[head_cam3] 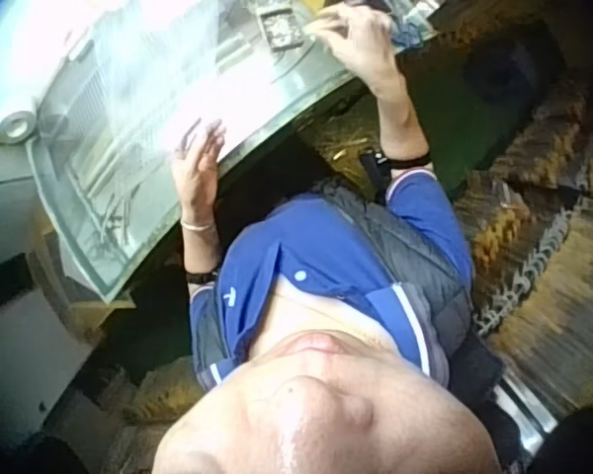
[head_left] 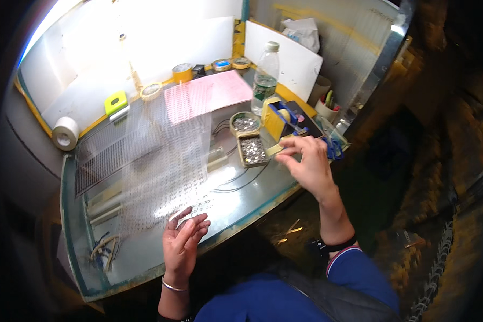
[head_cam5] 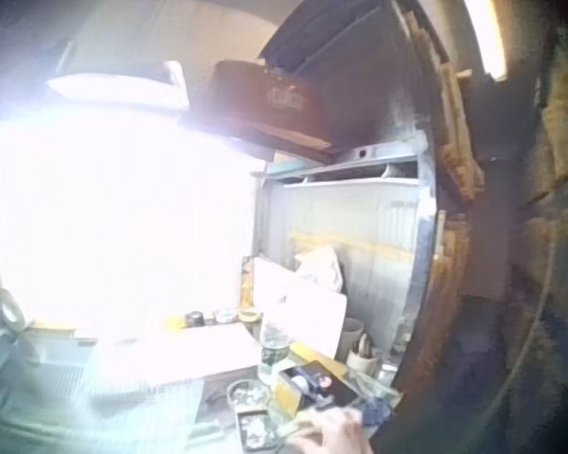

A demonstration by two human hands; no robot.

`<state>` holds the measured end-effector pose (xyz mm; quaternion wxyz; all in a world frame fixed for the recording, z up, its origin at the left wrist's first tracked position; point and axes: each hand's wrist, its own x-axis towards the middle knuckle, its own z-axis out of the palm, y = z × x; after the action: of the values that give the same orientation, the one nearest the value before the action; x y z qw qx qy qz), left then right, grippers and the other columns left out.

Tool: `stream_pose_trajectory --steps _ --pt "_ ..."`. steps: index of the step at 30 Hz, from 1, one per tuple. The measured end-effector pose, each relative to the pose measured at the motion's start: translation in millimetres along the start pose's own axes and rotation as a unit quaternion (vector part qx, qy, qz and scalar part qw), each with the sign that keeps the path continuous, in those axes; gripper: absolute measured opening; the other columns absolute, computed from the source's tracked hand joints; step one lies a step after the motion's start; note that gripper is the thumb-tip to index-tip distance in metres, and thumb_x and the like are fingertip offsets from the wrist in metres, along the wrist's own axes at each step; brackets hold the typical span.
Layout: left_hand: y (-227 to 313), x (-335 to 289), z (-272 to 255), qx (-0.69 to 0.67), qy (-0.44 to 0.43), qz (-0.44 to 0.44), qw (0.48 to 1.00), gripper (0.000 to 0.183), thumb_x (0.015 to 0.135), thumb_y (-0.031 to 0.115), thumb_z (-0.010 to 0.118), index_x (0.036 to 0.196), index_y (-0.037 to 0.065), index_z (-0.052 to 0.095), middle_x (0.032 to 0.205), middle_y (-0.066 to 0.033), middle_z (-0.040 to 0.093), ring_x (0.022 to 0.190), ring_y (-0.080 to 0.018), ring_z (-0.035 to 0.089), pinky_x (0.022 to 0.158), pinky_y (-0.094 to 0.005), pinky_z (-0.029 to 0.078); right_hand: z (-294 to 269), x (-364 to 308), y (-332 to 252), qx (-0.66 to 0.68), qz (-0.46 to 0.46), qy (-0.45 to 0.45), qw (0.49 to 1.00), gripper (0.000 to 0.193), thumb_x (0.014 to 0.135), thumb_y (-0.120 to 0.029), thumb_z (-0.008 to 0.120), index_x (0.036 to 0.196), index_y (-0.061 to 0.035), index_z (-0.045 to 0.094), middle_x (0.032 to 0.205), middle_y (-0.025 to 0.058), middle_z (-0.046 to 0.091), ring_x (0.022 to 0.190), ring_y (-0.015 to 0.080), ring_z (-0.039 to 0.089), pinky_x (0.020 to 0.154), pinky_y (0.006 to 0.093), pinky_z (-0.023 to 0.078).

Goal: Cutting a transparent sheet with a grid pattern using scissors at a workstation.

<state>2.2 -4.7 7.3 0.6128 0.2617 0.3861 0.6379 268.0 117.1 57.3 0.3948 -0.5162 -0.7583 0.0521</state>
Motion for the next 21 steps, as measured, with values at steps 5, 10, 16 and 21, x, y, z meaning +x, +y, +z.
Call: stream_pose_trajectory --steps 5,10,16,21 --pt "-1.6 4.8 7.3 0.003 -0.026 -0.033 0.999 0.032 0.085 0.006 0.050 0.116 0.002 0.041 0.106 -0.0209 0.056 0.092 -0.0231 0.058 0.081 -0.0310 0.047 60.1 -39.9 -34.0 0.492 0.069 -0.123 0.859 0.012 0.072 -0.011 0.071 0.080 -0.0042 0.064 0.104 0.0136 0.060 0.106 0.0202 0.050 0.093 0.0330 0.034" --pt "-0.5 4.3 2.8 -0.011 -0.038 -0.031 0.999 0.029 0.087 0.006 0.049 0.115 0.003 0.042 0.108 -0.0218 0.054 0.095 -0.0238 0.058 0.082 -0.0317 0.047 87.3 -51.2 -62.6 0.590 0.148 -0.106 0.786 0.006 0.080 -0.007 0.062 0.085 -0.0034 0.062 0.130 0.0142 0.038 0.115 0.0210 0.038 0.097 0.0345 0.029" --pt "-1.0 4.4 0.9 -0.026 -0.049 -0.027 0.998 0.030 0.088 0.006 0.049 0.115 0.000 0.039 0.108 -0.0240 0.054 0.097 -0.0258 0.057 0.084 -0.0328 0.046 95.3 -51.4 -64.7 0.584 0.162 -0.126 0.785 0.006 0.081 -0.006 0.062 0.086 -0.0026 0.062 0.129 0.0142 0.038 0.112 0.0192 0.040 0.095 0.0326 0.031" --pt "-1.6 5.4 1.6 -0.025 -0.053 -0.024 0.998 0.029 0.088 0.006 0.049 0.114 0.000 0.039 0.109 -0.0245 0.054 0.097 -0.0259 0.057 0.084 -0.0326 0.046 95.4 -49.2 -64.0 0.574 0.171 -0.131 0.790 0.007 0.081 -0.006 0.062 0.086 -0.0023 0.062 0.129 0.0141 0.038 0.112 0.0174 0.040 0.093 0.0308 0.032"
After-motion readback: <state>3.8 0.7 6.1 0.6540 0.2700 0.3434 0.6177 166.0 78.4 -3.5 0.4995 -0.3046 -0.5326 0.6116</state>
